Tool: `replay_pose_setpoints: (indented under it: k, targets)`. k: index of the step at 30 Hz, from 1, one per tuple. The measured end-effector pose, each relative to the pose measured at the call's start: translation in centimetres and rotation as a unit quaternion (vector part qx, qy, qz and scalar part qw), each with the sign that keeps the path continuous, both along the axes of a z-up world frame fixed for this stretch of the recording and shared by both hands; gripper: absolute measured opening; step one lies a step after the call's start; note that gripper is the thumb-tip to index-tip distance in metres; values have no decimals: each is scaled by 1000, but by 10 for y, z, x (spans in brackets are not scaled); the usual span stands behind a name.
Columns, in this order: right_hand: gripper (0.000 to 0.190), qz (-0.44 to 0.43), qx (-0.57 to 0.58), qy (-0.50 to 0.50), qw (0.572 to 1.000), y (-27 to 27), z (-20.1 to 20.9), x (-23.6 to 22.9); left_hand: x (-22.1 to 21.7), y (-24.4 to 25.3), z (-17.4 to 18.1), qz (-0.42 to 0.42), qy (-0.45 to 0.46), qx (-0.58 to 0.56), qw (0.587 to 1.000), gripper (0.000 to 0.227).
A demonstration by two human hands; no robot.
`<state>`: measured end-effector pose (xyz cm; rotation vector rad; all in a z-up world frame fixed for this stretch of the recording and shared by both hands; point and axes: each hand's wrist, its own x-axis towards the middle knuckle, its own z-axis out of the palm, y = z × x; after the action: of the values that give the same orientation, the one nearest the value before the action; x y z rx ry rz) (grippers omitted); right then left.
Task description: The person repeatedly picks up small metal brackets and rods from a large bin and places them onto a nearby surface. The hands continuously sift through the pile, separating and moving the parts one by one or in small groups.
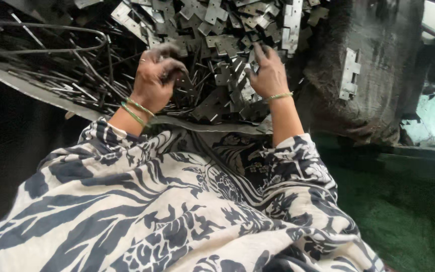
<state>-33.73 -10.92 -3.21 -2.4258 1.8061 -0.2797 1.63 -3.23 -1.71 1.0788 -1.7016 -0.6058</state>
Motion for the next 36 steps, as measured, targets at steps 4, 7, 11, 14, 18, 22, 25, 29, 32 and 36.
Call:
replay_pose_setpoints:
  k: [4, 7, 11, 14, 18, 22, 25, 29, 32, 36]
  targets:
    - [92, -7, 140, -16, 990, -25, -25, 35, 30, 10, 10, -56, 577, 256, 773, 40]
    - [91, 21, 130, -32, 991, -37, -32, 21, 50, 15, 11, -35, 676, 266, 687, 42]
    - [70, 61, 74, -75, 993, -33, -29, 8, 67, -10, 4, -3, 637, 215, 740, 36]
    - [52, 18, 89, -109, 990, -22, -17, 13, 39, -25, -21, 39, -16, 163, 986, 26]
    - [34, 55, 24, -183, 981, 2, 24, 7, -33, -21, -63, 26, -321, 183, 929, 18]
    - [33, 70, -15, -260, 963, 31, 68, -3, -65, -19, -86, 25, -433, 168, 885, 23]
    - [35, 62, -24, -276, 959, 53, 77, -5, -70, -18, -92, 37, -456, 160, 875, 27]
    - [28, 15, -9, -209, 978, 77, 72, -13, -54, -17, -77, 5, -484, 125, 866, 25]
    - [28, -35, -40, -218, 975, 91, 66, -31, -13, -8, -54, -41, -421, 63, 904, 17]
    - [30, -187, 15, -609, 771, 104, 60, -54, 42, 0, -33, 55, -269, -119, 954, 23]
